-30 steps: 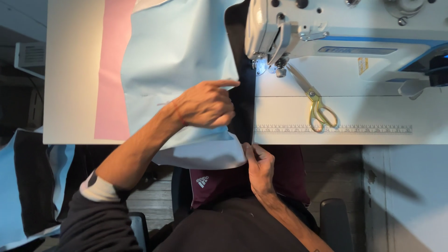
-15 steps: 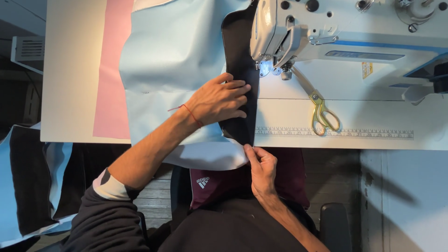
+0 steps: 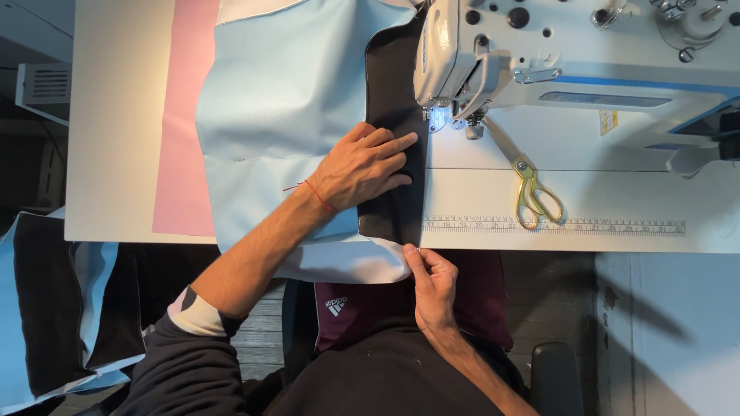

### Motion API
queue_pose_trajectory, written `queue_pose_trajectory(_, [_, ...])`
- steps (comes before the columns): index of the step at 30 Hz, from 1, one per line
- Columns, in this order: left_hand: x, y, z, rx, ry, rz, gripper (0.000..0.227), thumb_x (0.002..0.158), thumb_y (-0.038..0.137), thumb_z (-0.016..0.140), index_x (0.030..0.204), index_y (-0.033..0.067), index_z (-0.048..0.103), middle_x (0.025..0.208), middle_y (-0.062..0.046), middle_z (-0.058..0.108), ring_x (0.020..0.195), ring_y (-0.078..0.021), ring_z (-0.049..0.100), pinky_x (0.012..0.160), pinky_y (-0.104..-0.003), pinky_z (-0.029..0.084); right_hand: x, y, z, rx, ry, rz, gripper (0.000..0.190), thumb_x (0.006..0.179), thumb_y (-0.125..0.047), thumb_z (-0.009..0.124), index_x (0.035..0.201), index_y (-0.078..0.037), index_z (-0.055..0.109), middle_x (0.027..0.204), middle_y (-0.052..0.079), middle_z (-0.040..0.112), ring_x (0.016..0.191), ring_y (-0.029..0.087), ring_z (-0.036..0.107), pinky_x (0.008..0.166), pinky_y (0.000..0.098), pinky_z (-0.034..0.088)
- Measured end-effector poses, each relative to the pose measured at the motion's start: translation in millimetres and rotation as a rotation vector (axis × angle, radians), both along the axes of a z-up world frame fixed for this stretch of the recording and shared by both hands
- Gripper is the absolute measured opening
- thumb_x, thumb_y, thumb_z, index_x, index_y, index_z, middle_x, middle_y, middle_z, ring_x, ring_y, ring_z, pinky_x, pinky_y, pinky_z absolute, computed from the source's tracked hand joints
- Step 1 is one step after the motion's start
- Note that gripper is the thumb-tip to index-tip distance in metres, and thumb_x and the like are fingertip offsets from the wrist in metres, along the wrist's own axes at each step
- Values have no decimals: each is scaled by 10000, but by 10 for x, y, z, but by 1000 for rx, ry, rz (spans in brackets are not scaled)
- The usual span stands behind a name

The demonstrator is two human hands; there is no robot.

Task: Sewing pieces of blue and black fabric together using an industrial sewing machine.

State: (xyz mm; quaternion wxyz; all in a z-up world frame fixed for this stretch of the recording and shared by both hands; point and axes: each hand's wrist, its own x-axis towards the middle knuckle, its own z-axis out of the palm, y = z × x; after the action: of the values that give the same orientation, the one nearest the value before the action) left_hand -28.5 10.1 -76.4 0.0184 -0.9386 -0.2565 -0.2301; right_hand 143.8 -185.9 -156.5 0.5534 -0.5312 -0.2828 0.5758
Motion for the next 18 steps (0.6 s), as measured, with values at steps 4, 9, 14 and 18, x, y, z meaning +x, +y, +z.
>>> queue_pose_trajectory(4, [39,-29,48,-118,108,62,353,927,437,733,1026,99,709,1394,-26,662,1193,-213,591,967,-368,484,-25,7,40,-13,-13,-2,263,991,-206,698,859,15,747,734,0,673,684,36,544,662,191,458])
queue_pose_trajectory(9, [33,-61,-71,-41,117,75,508,954,452,678,1334,115,693,1425,-39,627,1319,-215,534,999,-368,451,-19,-18,-12,-3,-19,-3,269,1009,-199,698,864,23,742,730,6,666,667,38,536,636,192,456])
queue_pose_trajectory(14, [36,-92,-62,-52,195,99,525,943,473,666,1330,120,681,1453,-30,607,1373,-207,507,1016,-366,439,-28,-1,102,7,0,11,243,998,-183,693,888,27,746,745,6,687,660,36,562,617,192,475])
queue_pose_trajectory(18, [49,-162,-10,-40,189,88,543,934,477,670,1331,106,683,1451,-32,604,1364,-214,507,1032,-379,434,15,-75,81,23,55,-10,213,976,-151,721,886,39,746,731,6,677,623,34,540,562,192,445])
